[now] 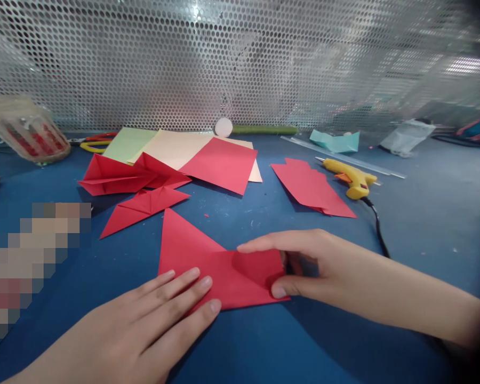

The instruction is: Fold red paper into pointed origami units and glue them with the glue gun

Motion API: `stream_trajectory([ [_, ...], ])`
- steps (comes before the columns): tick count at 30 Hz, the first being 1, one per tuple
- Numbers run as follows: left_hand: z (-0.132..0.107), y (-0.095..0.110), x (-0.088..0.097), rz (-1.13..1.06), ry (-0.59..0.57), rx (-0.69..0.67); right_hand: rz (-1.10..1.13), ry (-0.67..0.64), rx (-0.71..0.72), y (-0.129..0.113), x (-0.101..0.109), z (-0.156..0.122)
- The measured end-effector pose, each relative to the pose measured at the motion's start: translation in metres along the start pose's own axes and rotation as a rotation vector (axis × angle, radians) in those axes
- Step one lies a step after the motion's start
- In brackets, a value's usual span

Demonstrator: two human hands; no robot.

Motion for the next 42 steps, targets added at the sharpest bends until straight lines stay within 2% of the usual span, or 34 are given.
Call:
stream_trajectory([
  [3,0.0,0.001,-0.001,0.026,0.0,0.017,-0.021,0.023,0.047,-0.003,-0.001,0.001],
  [7,0.0,0.002,-0.001,0.014,-0.004,0.013,-0.027,-0.022,0.114,-0.005,0.001,0.001],
  [11,0.0,0.002,0.0,0.011,-0.028,0.005,0.015,-0.084,0.076,-0.001,0.006,0.001],
  [15,-0.001,0.004,0.0,0.032,-0.031,0.009,0.026,-0.088,0.05,0.003,0.009,0.001],
  [19,-0.003,0.005,-0.001,0.033,-0.018,0.021,0.02,-0.083,0.088,0.004,0.007,0.003],
  [24,-0.004,0.005,-0.003,0.016,0.018,0.008,0.02,-0.137,0.169,-0.002,0.004,0.002],
  [29,-0.001,0.005,0.002,0.025,0.009,0.015,-0.061,-0.149,0.257,-0.006,0.004,0.0],
  [38,0.004,0.006,0.006,0.031,0.005,0.052,-0.265,-0.17,0.299,-0.004,0.005,-0.004],
  [42,0.004,0.005,0.003,0.014,-0.004,0.059,-0.106,-0.17,0.253,-0.005,0.004,-0.003],
])
Point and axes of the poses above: each hand's wrist, its own z-axis towards the middle knuckle, its own x-axis out of the back of the hand, y = z × x, the point moved 2 cm from there along z, towards the middle knuckle, and after that the axes turned 4 degrees about y, right-handed, at the moved point
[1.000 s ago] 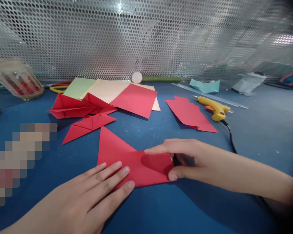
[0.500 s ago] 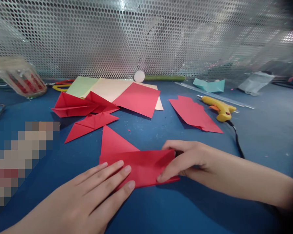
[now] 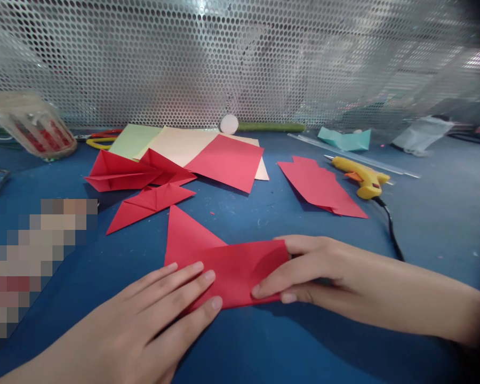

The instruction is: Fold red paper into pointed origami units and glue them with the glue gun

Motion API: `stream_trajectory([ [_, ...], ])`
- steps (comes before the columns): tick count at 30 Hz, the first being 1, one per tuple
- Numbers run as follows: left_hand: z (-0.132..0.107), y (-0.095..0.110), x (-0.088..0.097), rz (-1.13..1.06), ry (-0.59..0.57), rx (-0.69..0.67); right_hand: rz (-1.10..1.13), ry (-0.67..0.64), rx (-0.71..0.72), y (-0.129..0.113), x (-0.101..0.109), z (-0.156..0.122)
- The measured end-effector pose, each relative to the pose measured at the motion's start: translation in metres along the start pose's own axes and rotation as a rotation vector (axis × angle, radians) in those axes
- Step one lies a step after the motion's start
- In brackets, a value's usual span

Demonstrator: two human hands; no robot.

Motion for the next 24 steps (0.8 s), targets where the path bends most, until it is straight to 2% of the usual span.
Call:
stream_trajectory([
  [2,-0.0005,-0.0005,-0.001,-0.014,0.014,-0.008,0.089,0.002,-0.012,0.0006,-0.001,0.0012],
  [5,-0.0024,-0.0006,-0.0017,-0.029,0.017,-0.008,0.103,0.021,-0.025,0.0039,-0.0026,0.002],
  [10,-0.0061,0.0008,-0.0023,-0.057,0.019,0.01,0.031,0.065,-0.053,0.009,-0.0052,0.0013],
  [21,-0.003,0.0006,-0.006,-0.101,0.073,0.062,-0.14,0.116,0.007,0.0078,-0.0098,-0.0008],
  [24,-0.004,0.0003,-0.0061,-0.097,0.074,0.058,-0.181,0.165,0.066,0.008,-0.0102,-0.003],
])
Point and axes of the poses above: each hand's wrist, its own z-axis towards the middle knuckle, its own x-axis out of the back of the hand, y = z × x, the point moved 2 cm from there along z, towards the middle knuckle, and after that the axes turned 4 degrees about y, right-handed, at the moved point
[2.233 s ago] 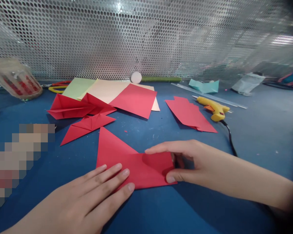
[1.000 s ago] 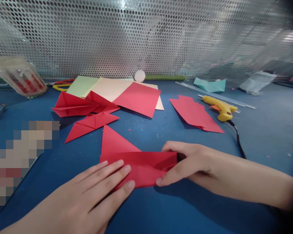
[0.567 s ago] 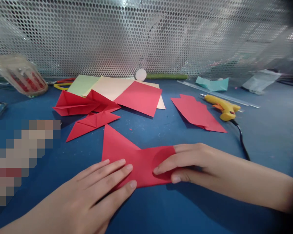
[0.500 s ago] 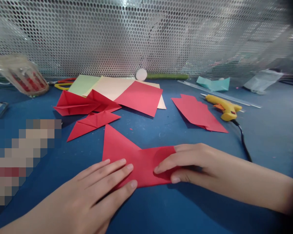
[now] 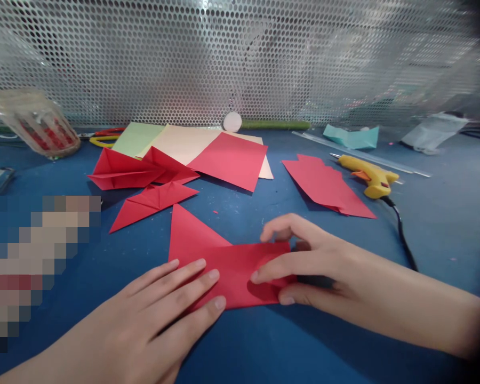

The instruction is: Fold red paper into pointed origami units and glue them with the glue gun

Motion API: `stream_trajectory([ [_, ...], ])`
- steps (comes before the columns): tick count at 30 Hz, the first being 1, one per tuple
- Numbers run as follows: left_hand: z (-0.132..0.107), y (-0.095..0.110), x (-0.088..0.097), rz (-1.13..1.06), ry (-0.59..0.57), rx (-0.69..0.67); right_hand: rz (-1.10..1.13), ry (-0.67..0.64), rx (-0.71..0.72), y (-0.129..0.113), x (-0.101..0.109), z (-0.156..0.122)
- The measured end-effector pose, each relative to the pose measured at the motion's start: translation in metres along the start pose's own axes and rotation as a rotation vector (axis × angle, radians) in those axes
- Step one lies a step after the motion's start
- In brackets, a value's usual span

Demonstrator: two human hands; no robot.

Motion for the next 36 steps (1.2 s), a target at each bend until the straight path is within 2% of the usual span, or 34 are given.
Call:
stream_trajectory([
  [2,0.0,0.0,0.0,0.004,-0.013,-0.002,-0.089,0.065,0.107,-0.002,0.001,-0.001],
  [4,0.0,0.0,-0.001,0.012,-0.025,-0.005,-0.189,0.076,0.231,-0.005,0.002,0.0],
  [7,0.0,0.0,-0.002,0.02,-0.03,-0.016,-0.25,-0.022,0.358,-0.01,0.001,0.002],
  [11,0.0,-0.001,0.0,0.046,-0.023,-0.034,-0.231,-0.174,0.36,-0.013,0.002,0.005],
  [13,0.001,0.001,0.001,0.076,0.0,-0.052,-0.211,-0.209,0.348,-0.015,0.003,0.007],
  [16,0.002,0.006,0.006,0.129,0.071,-0.051,-0.195,-0.208,0.339,-0.016,0.005,0.011],
  [21,0.005,0.012,0.01,0.164,0.186,0.035,-0.201,-0.182,0.351,-0.015,0.005,0.011],
  [23,0.006,0.013,0.01,0.196,0.144,0.02,-0.218,-0.173,0.355,-0.014,0.004,0.009],
  [27,0.013,0.015,0.008,0.263,-0.037,0.011,-0.23,-0.15,0.373,-0.013,0.001,0.005],
  [36,0.023,0.02,0.012,0.254,-0.089,0.017,-0.282,-0.115,0.414,-0.012,-0.002,0.002],
])
Point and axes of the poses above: each hand's wrist, its own z-axis towards the middle knuckle, its own x-axis out of the back of the hand, y = z × x, the point moved 2 cm from there along z, towards the middle knuckle, and after that the axes turned 4 degrees about y, right-handed, at the moved point
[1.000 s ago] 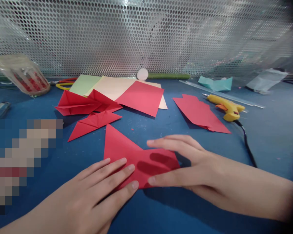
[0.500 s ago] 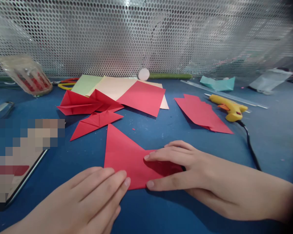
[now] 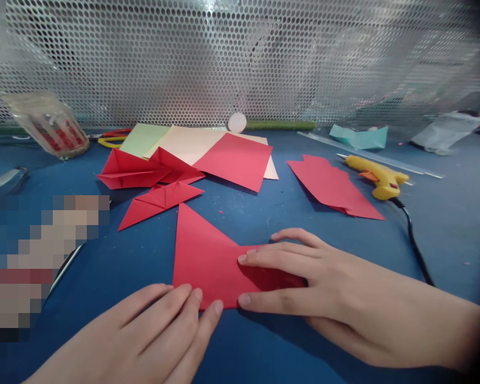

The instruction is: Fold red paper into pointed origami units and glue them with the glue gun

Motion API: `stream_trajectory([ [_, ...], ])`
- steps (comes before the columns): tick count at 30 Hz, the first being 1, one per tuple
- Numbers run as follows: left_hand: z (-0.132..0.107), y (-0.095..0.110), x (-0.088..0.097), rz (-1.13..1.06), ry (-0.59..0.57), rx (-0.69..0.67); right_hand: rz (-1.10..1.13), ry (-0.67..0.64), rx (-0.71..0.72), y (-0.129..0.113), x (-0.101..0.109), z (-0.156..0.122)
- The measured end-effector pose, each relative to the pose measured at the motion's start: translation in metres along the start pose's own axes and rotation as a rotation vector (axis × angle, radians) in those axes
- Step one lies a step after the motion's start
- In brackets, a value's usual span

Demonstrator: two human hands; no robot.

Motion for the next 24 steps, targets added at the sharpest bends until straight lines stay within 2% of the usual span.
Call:
stream_trajectory([
  [8,0.0,0.001,0.003,-0.013,-0.03,-0.007,-0.101,0.018,0.013,-0.008,-0.005,0.004],
  [13,-0.014,-0.002,0.003,-0.015,-0.041,-0.034,-0.075,0.029,-0.016,-0.008,-0.006,0.005],
  [16,-0.027,-0.003,0.001,-0.013,0.067,-0.065,-0.052,0.039,-0.02,-0.008,-0.007,0.006],
  [19,-0.037,-0.003,-0.002,-0.025,0.183,-0.024,-0.061,0.059,-0.016,-0.008,-0.007,0.006],
  [24,-0.038,-0.002,-0.006,-0.021,0.161,-0.034,-0.112,0.067,-0.008,-0.009,-0.01,0.006],
])
Point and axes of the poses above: each hand's wrist, its own z-axis towards the middle knuckle, its own x-axis out of the back of the hand, y = z × x, the point moved 2 cm from there along z, towards the middle knuckle, and after that the axes turned 4 degrees about y, right-handed, at the moved point
